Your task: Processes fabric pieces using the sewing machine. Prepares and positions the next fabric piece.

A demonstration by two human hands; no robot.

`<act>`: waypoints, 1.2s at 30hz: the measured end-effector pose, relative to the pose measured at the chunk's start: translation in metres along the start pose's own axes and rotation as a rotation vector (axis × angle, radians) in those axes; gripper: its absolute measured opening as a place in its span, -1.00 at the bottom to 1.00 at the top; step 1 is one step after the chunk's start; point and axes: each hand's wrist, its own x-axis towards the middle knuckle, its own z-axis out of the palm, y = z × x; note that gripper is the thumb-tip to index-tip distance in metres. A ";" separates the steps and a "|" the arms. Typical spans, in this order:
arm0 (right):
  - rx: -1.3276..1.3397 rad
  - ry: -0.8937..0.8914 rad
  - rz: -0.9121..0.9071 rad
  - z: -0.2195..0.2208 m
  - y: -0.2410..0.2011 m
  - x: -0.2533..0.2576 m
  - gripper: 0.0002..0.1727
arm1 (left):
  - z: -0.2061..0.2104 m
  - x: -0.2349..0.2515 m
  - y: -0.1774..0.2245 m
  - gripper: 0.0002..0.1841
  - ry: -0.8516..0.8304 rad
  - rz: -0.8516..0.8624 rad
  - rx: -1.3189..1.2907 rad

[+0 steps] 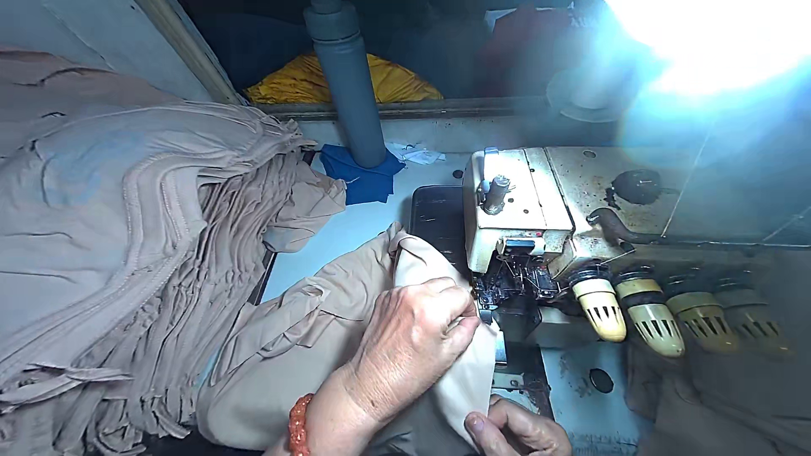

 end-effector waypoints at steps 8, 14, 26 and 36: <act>0.260 0.051 0.194 -0.011 -0.014 0.001 -0.66 | 0.007 -0.013 0.016 -0.80 0.100 0.222 0.332; 0.206 0.094 0.144 -0.009 -0.028 0.023 -0.67 | 0.010 -0.002 -0.005 -0.78 0.100 0.186 0.284; -0.038 0.201 -0.006 -0.001 -0.026 0.044 -0.70 | -0.037 -0.065 -0.045 -0.51 0.085 -0.433 0.286; -0.117 -0.168 0.072 -0.005 -0.012 -0.005 -0.84 | -0.143 -0.102 -0.079 -0.64 0.554 -0.488 0.326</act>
